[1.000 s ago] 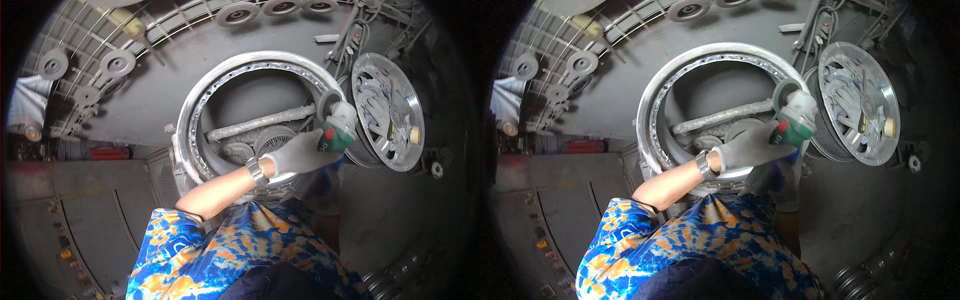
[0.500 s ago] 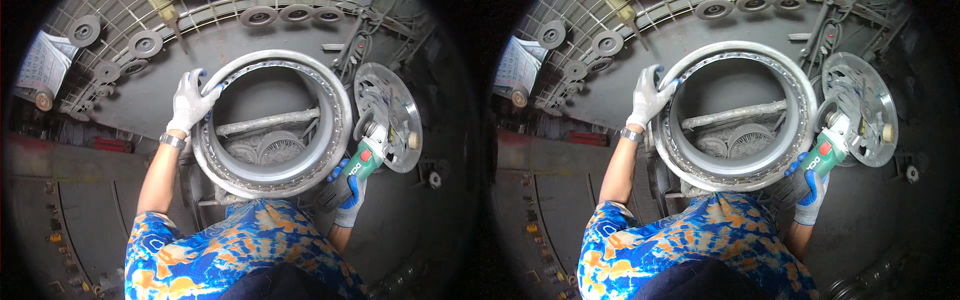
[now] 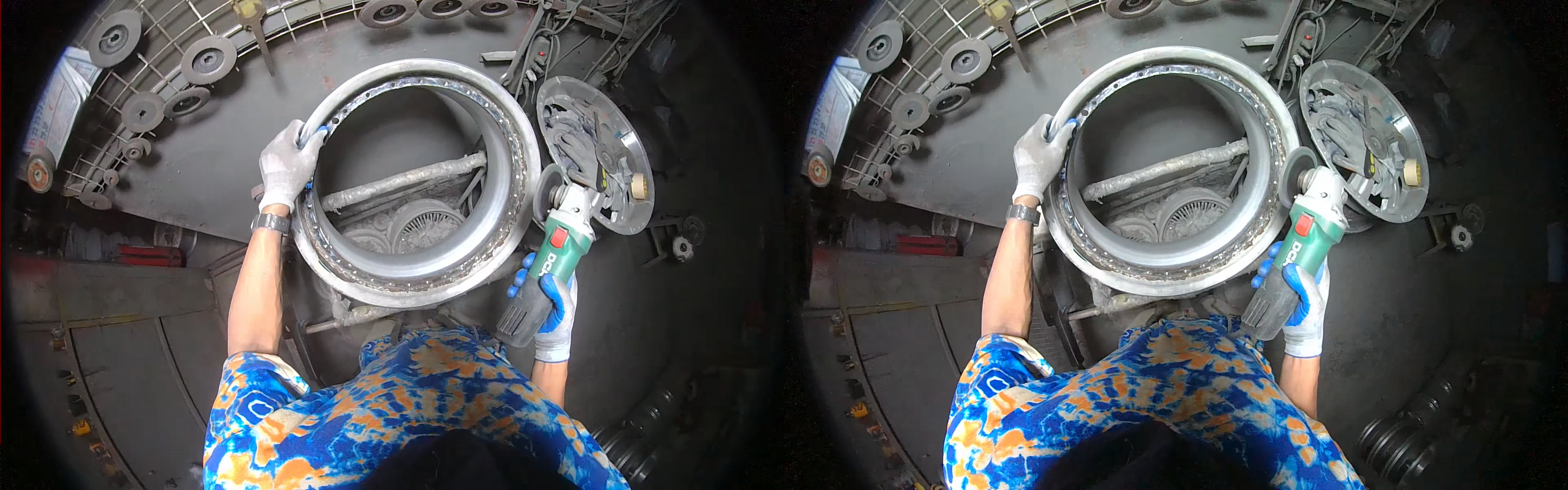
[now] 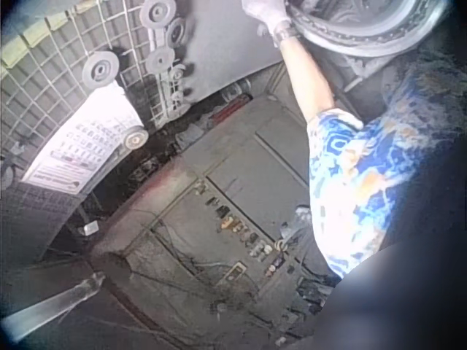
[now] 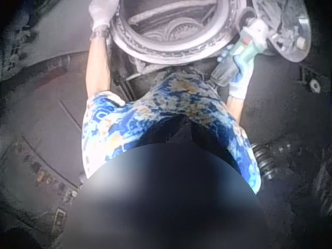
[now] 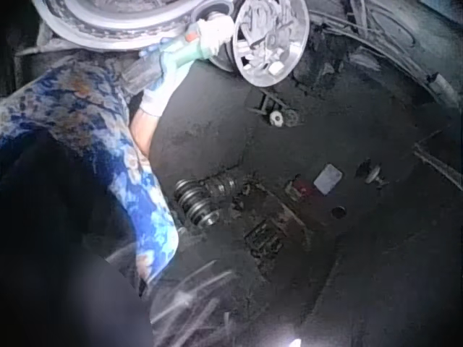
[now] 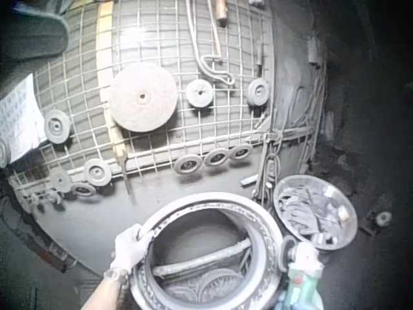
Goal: Grinding the inner surface and edges of a large metal ring using a handheld angle grinder.
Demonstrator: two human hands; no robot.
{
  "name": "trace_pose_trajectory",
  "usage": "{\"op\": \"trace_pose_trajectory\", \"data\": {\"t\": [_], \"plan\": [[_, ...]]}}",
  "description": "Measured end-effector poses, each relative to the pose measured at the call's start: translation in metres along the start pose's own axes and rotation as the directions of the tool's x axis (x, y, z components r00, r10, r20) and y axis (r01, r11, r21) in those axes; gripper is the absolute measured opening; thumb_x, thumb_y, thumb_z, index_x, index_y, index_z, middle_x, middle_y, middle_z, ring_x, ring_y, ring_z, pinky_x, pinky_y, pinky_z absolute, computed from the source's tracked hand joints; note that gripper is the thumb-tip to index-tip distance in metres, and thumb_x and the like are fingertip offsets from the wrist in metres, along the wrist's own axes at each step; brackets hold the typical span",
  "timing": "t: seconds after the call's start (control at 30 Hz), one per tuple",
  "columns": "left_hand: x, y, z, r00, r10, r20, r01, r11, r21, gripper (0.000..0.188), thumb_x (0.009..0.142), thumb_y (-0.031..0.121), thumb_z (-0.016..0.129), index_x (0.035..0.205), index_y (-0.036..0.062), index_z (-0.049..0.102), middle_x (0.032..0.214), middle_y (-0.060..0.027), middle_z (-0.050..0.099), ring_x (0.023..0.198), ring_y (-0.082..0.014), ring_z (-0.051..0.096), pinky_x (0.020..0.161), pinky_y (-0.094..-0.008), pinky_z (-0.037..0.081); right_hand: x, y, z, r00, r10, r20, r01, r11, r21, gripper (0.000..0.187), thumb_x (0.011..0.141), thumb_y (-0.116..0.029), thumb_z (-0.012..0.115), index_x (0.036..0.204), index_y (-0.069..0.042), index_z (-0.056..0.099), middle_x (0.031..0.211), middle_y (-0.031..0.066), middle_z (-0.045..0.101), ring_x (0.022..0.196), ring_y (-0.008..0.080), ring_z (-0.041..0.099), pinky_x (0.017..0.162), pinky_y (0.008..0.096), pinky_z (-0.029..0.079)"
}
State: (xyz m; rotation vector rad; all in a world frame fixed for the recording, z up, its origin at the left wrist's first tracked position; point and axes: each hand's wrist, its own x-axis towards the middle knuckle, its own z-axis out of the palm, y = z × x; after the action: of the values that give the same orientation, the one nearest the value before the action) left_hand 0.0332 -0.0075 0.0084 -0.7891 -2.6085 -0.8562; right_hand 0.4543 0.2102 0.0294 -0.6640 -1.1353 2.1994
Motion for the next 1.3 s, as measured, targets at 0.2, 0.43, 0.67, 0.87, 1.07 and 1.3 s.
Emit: {"op": "trace_pose_trajectory", "data": {"t": [0.2,0.43,0.67,0.87,1.07,1.3], "plan": [[-0.106,-0.02,0.01,0.935,-0.341,-0.1,0.328,0.936,-0.125,0.028,0.097,0.029,0.076,0.094,0.0026,0.068,0.082,-0.0195,0.069,0.077,-0.0352,0.068,0.076,-0.0462,0.053,-0.003,-0.005,0.014,1.0,-0.008,0.02,0.009,0.999,-0.043,0.064,0.092,-0.015,0.072,0.148,-0.001,0.045,0.117,0.0186,0.065,0.092,0.0292,0.071,0.075,0.0433,0.065],[-0.257,-0.002,0.084,0.711,-0.674,-0.2,0.476,0.671,-0.569,0.028,0.104,0.023,0.068,0.113,-0.0025,0.071,0.095,-0.0187,0.077,0.091,-0.029,0.074,0.082,-0.043,0.056,0.019,-0.013,0.03,0.995,-0.091,0.047,0.102,0.938,-0.333,0.067,0.09,-0.021,0.077,0.146,-0.001,0.047,0.117,0.0177,0.065,0.091,0.0271,0.071,0.076,0.0421,0.064],[-0.258,-0.017,0.033,0.807,-0.553,0.208,0.587,0.792,-0.169,0.031,0.1,0.025,0.072,0.114,-0.0025,0.07,0.106,-0.0191,0.072,0.093,-0.0386,0.071,0.084,-0.05,0.055,0.06,-0.071,0.07,0.935,-0.239,0.262,0.312,0.204,-0.928,0.093,0.083,-0.01,0.079,0.165,-0.002,0.036,0.14,0.0167,0.065,0.121,0.0201,0.063,0.106,0.0375,0.051],[-0.212,0.019,-0.038,0.861,-0.485,-0.154,0.403,0.835,-0.375,0.031,0.096,0.015,0.074,0.122,0.0014,0.065,0.112,-0.015,0.065,0.098,-0.031,0.068,0.084,-0.0417,0.056,0.087,-0.038,0.116,0.95,-0.051,0.307,0.303,0.377,-0.875,0.099,0.082,-0.012,0.077,0.169,-0.003,0.03,0.146,0.0177,0.063,0.127,0.021,0.063,0.11,0.0361,0.049],[-0.164,0.08,-0.033,0.831,-0.111,0.545,0.547,-0.008,-0.837,0.043,0.107,0.011,0.059,0.147,-0.0007,0.05,0.134,-0.0138,0.06,0.122,-0.0202,0.061,0.108,-0.0354,0.051,0.107,0.045,0.157,0.849,0.204,0.487,0.188,0.745,-0.64,0.104,0.081,-0.013,0.084,0.167,0.0,0.028,0.147,0.0165,0.062,0.131,0.0252,0.062,0.116,0.0383,0.046],[-0.155,0.088,0.018,0.798,-0.229,0.558,0.485,-0.306,-0.819,0.042,0.112,0.018,0.056,0.148,-0.0022,0.049,0.132,-0.0084,0.06,0.122,-0.0191,0.058,0.109,-0.0337,0.046,0.129,0.064,0.191,0.688,0.361,0.629,0.37,0.571,-0.733,0.101,0.086,-0.015,0.074,0.171,-0.005,0.02,0.143,0.0299,0.062,0.133,0.0418,0.064,0.112,0.0413,0.049]]}}
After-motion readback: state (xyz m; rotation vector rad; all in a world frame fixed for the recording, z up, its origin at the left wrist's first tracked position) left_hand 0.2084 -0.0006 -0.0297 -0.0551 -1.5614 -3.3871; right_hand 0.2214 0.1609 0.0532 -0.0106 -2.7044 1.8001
